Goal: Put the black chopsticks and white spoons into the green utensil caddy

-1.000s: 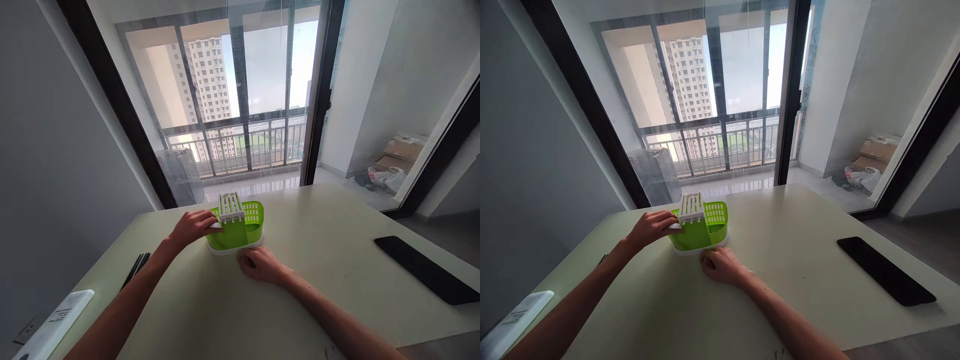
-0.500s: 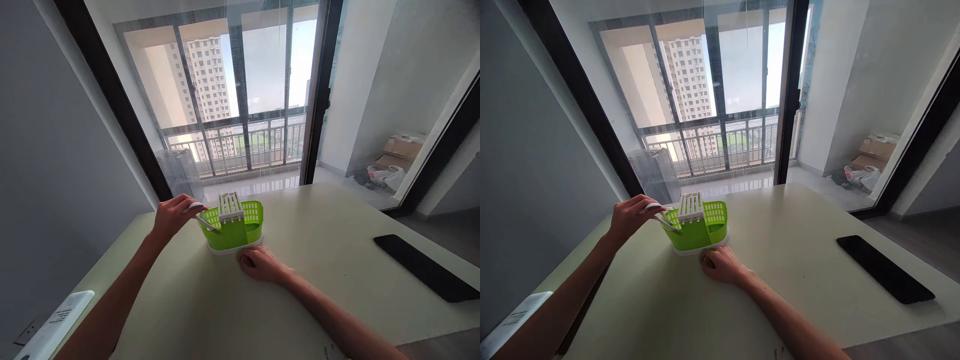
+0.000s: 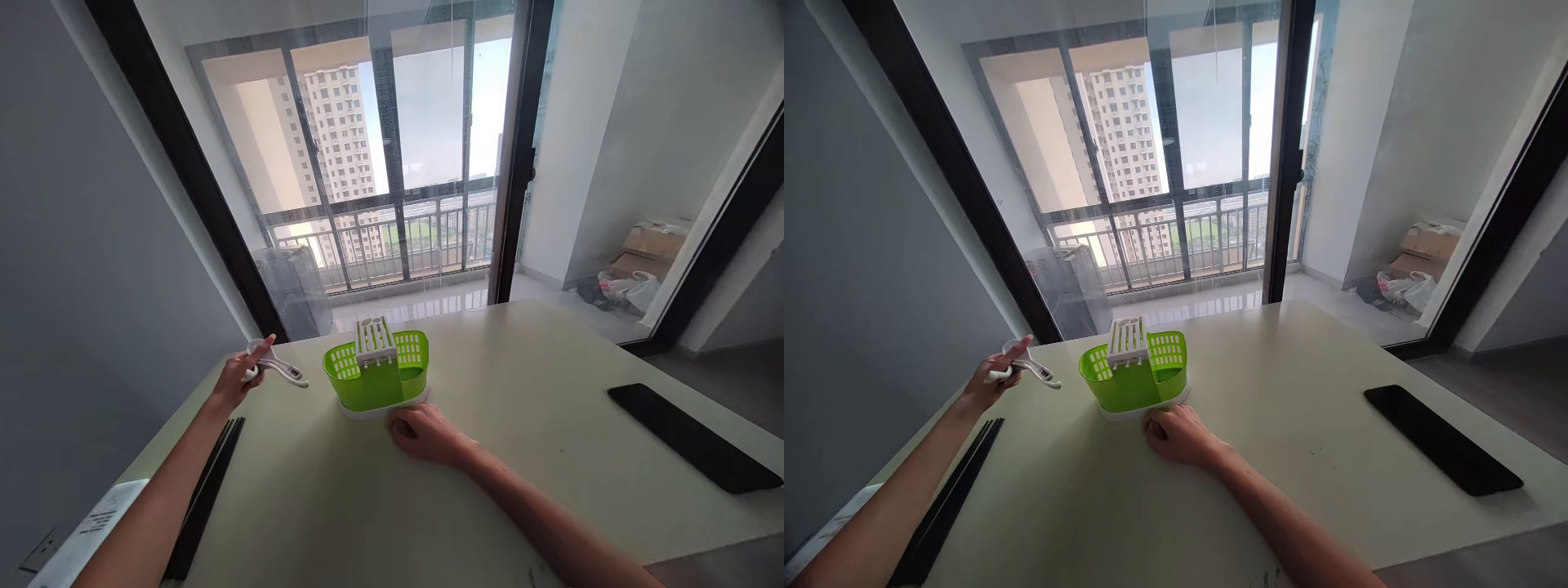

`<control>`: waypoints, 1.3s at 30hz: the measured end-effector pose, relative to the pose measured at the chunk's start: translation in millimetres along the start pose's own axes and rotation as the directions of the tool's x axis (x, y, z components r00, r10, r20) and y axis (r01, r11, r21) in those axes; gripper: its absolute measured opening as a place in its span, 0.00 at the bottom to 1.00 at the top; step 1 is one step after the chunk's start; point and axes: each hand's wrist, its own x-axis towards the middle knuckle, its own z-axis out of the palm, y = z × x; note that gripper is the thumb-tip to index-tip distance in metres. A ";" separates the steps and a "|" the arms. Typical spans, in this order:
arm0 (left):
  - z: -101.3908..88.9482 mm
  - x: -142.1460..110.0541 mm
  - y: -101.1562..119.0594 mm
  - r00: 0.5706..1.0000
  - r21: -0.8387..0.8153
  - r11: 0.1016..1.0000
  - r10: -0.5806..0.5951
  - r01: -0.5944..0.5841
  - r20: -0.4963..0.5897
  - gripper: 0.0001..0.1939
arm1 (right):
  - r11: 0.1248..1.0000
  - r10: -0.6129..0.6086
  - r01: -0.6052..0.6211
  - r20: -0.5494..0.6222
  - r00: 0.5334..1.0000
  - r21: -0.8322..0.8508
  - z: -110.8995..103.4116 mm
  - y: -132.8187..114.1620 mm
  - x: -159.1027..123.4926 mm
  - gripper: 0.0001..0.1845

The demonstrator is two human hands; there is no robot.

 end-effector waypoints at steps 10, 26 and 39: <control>-34.3 -20.7 -49.5 0.866 0.446 0.878 -0.352 0.174 0.355 0.35 | 1.000 0.011 -0.011 -0.010 1.000 0.014 -0.9 -2.3 0.0 0.09; -41.1 -17.1 -79.9 0.806 0.667 0.737 -0.457 0.107 0.376 0.34 | 0.999 0.026 -0.026 0.005 1.000 0.022 -1.0 -0.6 -0.8 0.09; -31.3 -11.8 -72.2 0.779 0.793 0.606 -0.466 -0.064 0.419 0.35 | 0.999 0.026 -0.026 -0.011 1.000 0.040 0.8 0.7 -0.9 0.09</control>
